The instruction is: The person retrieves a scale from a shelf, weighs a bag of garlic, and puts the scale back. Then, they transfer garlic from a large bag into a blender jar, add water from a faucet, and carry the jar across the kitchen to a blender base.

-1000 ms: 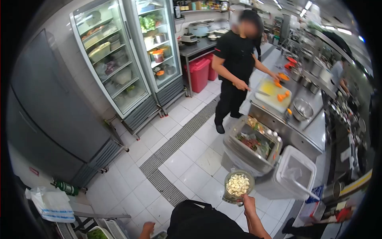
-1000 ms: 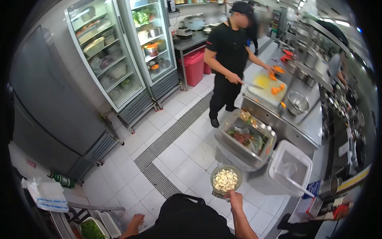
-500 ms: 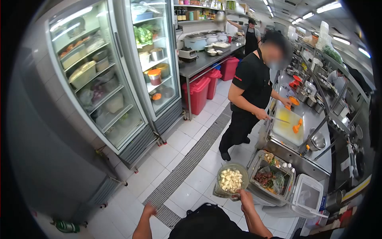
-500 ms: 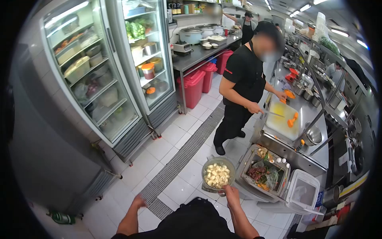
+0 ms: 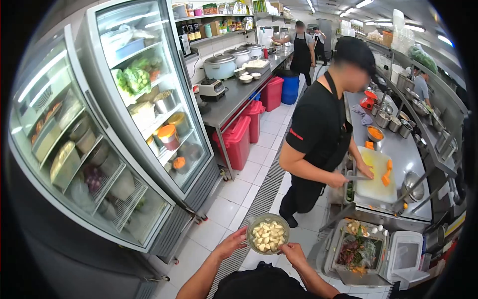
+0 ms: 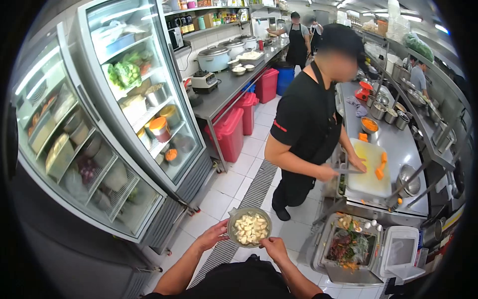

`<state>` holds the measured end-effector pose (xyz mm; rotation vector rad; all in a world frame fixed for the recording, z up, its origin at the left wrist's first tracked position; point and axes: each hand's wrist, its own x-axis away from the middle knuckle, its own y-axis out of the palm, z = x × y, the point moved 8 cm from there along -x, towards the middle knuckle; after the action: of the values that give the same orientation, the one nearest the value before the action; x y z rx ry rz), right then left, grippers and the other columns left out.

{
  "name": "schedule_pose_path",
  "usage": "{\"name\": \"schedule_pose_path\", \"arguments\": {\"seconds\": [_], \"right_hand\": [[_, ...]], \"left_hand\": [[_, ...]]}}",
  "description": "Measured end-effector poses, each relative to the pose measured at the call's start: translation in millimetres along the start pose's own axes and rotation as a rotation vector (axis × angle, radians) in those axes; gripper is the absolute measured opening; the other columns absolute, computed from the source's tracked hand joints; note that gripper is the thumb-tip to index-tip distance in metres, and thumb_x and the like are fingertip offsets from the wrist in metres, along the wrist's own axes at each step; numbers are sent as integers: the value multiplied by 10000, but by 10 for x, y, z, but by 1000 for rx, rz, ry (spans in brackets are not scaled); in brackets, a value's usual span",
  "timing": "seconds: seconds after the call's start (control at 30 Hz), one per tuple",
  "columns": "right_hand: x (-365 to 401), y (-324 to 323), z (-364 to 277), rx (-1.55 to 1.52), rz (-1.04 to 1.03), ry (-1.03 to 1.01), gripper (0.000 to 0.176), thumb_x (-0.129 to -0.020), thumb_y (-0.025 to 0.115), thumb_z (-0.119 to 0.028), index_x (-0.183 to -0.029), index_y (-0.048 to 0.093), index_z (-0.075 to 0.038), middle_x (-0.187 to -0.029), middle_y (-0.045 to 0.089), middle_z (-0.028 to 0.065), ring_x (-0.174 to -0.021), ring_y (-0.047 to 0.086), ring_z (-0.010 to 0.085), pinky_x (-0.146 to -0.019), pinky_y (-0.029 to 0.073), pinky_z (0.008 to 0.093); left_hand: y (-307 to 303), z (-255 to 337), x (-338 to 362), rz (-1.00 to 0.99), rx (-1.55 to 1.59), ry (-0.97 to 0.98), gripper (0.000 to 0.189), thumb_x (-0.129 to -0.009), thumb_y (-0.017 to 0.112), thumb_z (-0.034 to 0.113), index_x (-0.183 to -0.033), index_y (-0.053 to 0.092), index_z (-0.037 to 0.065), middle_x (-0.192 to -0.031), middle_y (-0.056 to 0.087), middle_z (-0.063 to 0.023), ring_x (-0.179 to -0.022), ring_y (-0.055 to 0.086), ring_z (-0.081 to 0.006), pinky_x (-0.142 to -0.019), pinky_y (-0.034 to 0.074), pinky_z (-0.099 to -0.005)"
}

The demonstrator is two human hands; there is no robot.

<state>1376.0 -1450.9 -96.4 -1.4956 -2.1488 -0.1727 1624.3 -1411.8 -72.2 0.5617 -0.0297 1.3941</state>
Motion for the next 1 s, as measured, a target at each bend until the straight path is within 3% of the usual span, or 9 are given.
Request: {"name": "schedule_pose_path", "arguments": {"seconds": [0.3,0.37,0.53,0.6,0.63,0.67,0.77,0.87,1.0], "right_hand": [[-1690,632,-885,28,-69,13,392,-801,623,-323,-857,731,50,-826,723,140,-795,648,191,-778,490,317],[-1982,733,-1157,-22,-48,-26,316,-837,652,-218,-885,707,90,-799,706,132,-735,627,155,-712,474,271],[-2725,853,-1783,-146,64,13,293,-844,640,-189,-880,695,96,-782,697,127,-724,631,159,-706,478,274],[-2962,805,-2011,-281,128,30,320,-857,637,-201,-897,685,113,-774,692,125,-716,630,167,-717,486,296],[-3116,788,-2074,-238,125,-29,411,-903,582,-336,-882,699,57,-780,699,97,-772,609,159,-735,463,302],[-3209,787,-2182,-249,148,-18,411,-903,582,-336,-882,699,57,-780,699,97,-772,609,159,-735,463,302],[-3492,639,-2782,-285,336,-374,497,-1017,380,-359,-871,662,24,-731,671,78,-702,588,137,-699,459,300],[-3915,421,-3073,-489,557,-426,575,-1042,323,-411,-835,640,22,-710,656,67,-647,581,141,-648,459,288],[-4381,-4,-3549,-480,760,-382,638,-1042,293,-481,-718,582,-15,-646,594,53,-553,543,127,-478,403,268]], "left_hand": [[-977,1073,-1108,-10,73,126,787,-890,652,267,-1526,228,81,-1497,359,-64,-1368,346,-199,-1105,312,-391],[-1202,1352,-1411,-55,62,164,848,-847,682,201,-1529,201,49,-1514,344,-79,-1399,308,-198,-1145,254,-357],[-1788,1971,-2395,-175,75,179,856,-815,663,122,-1526,195,28,-1523,333,-86,-1409,297,-199,-1158,236,-342],[-1839,2270,-2775,-251,52,166,858,-802,645,101,-1525,190,20,-1529,325,-90,-1417,287,-195,-1160,239,-339],[-1885,2428,-2985,-273,42,185,863,-794,633,88,-1528,183,22,-1527,330,-89,-1414,295,-195,-1163,239,-345],[-1904,2586,-3171,-295,41,168,863,-794,633,88,-1528,183,22,-1527,330,-89,-1414,295,-195,-1163,239,-345],[-1947,3160,-3733,-340,66,197,875,-751,601,46,-1526,195,21,-1524,339,-84,-1403,317,-197,-1157,247,-347],[-1856,3660,-4226,-404,45,189,867,-747,583,32,-1525,202,21,-1522,343,-89,-1403,318,-200,-1156,246,-346],[-1813,4002,-4931,-427,50,206,847,-780,593,61,-1528,197,27,-1524,339,-97,-1408,309,-200,-1157,241,-349]]}}
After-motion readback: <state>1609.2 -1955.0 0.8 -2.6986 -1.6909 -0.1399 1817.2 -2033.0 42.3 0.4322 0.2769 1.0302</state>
